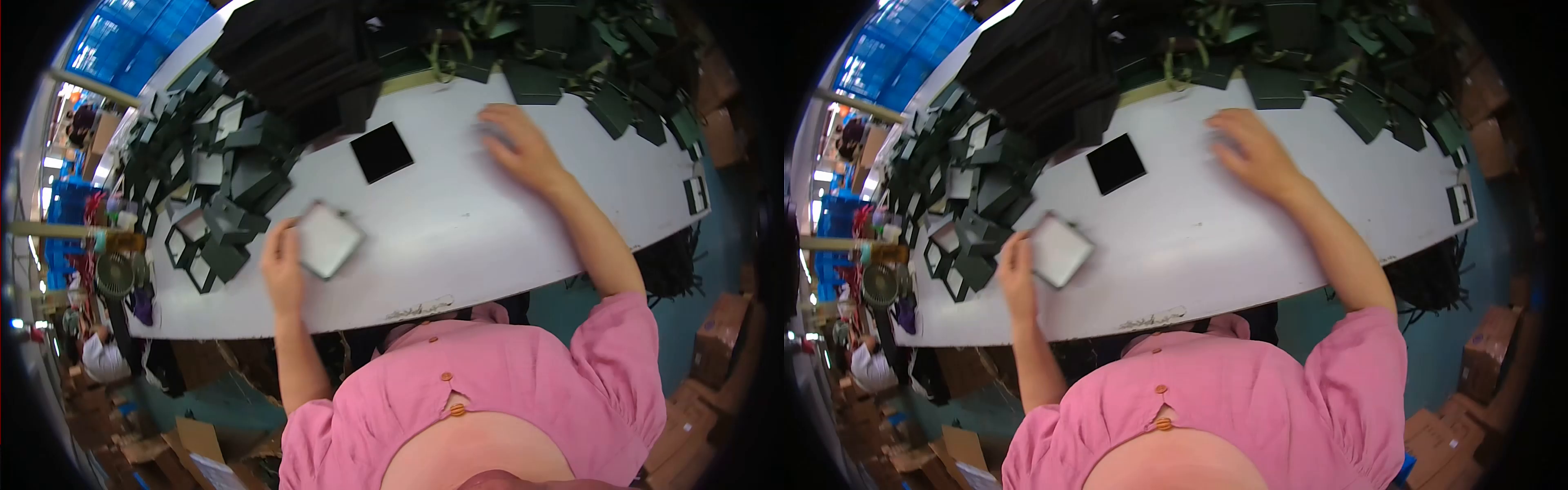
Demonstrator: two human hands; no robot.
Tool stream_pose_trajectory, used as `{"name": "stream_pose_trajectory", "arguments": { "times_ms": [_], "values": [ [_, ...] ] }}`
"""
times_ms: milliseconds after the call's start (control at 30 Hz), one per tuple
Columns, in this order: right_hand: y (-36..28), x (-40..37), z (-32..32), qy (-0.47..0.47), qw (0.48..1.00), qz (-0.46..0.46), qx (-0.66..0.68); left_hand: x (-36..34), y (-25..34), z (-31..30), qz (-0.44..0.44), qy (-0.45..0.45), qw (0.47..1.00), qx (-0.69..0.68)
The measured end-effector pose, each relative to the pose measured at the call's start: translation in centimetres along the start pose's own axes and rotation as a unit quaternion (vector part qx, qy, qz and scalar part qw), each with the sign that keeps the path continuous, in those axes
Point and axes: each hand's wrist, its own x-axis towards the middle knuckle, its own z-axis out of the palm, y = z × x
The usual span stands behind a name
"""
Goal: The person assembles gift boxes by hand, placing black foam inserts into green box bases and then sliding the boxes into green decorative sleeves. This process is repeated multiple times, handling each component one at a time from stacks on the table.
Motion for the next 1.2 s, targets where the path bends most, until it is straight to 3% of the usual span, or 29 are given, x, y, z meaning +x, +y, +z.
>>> {"name": "stream_pose_trajectory", "arguments": {
  "times_ms": [67, 167, 200, 267, 300, 400, 500, 600, 700, 800, 933, 1033, 1100, 1167, 1200],
  "values": [
    [-4.9, 3.6, 3.7, -0.065, 0.996, -0.064, 0.016, -0.8, -0.3, 2.5, 0.027, -0.064, 0.998, -0.007],
    [-5.6, 6.4, 8.5, -0.173, 0.978, -0.108, -0.034, -1.0, -0.7, 3.4, -0.057, -0.158, 0.986, 0.009],
    [-5.7, 7.0, 9.4, -0.177, 0.974, -0.132, -0.053, -1.5, -0.7, 3.1, 0.000, -0.157, 0.986, 0.051],
    [-6.0, 6.5, 9.3, -0.202, 0.976, -0.071, -0.029, -2.4, -0.3, 2.2, 0.118, -0.157, 0.971, 0.133],
    [-7.0, 6.4, 8.8, -0.215, 0.976, -0.041, -0.019, -3.0, 0.2, 1.9, 0.125, -0.169, 0.970, 0.121],
    [-9.6, 4.4, 7.5, -0.197, 0.961, 0.010, 0.192, -4.7, 0.9, 2.5, 0.121, -0.186, 0.971, 0.092],
    [-10.2, 3.3, 8.6, -0.182, 0.972, -0.123, 0.081, -5.1, -0.3, 3.4, 0.094, -0.173, 0.978, 0.073],
    [-10.7, 4.5, 8.6, -0.096, 0.985, -0.142, 0.003, -4.6, -1.0, 2.7, 0.102, -0.198, 0.974, 0.031],
    [-10.8, 5.7, 9.3, -0.258, 0.958, -0.053, 0.113, -4.3, -1.1, 1.9, 0.105, -0.227, 0.968, 0.016],
    [-10.2, 5.7, 10.4, -0.293, 0.951, -0.071, 0.068, -4.2, -1.8, 1.5, 0.108, -0.221, 0.969, 0.004],
    [-10.2, 5.0, 9.4, -0.225, 0.944, 0.062, 0.234, -4.4, -2.5, 1.5, 0.116, -0.210, 0.971, -0.014],
    [-12.5, 3.3, 8.3, -0.271, 0.936, -0.139, 0.175, -4.3, -2.3, 1.8, 0.116, -0.199, 0.973, -0.002],
    [-13.3, 0.4, 10.4, -0.264, 0.932, -0.224, 0.110, -4.0, -1.1, 2.5, 0.089, -0.217, 0.972, 0.009],
    [-16.0, -2.2, 11.1, -0.222, 0.959, -0.173, 0.000, -4.0, -1.0, 3.0, 0.083, -0.226, 0.971, -0.003],
    [-16.5, -3.0, 11.1, -0.260, 0.954, -0.147, -0.034, -4.1, -1.5, 3.2, 0.144, -0.219, 0.965, 0.020]
  ]
}}
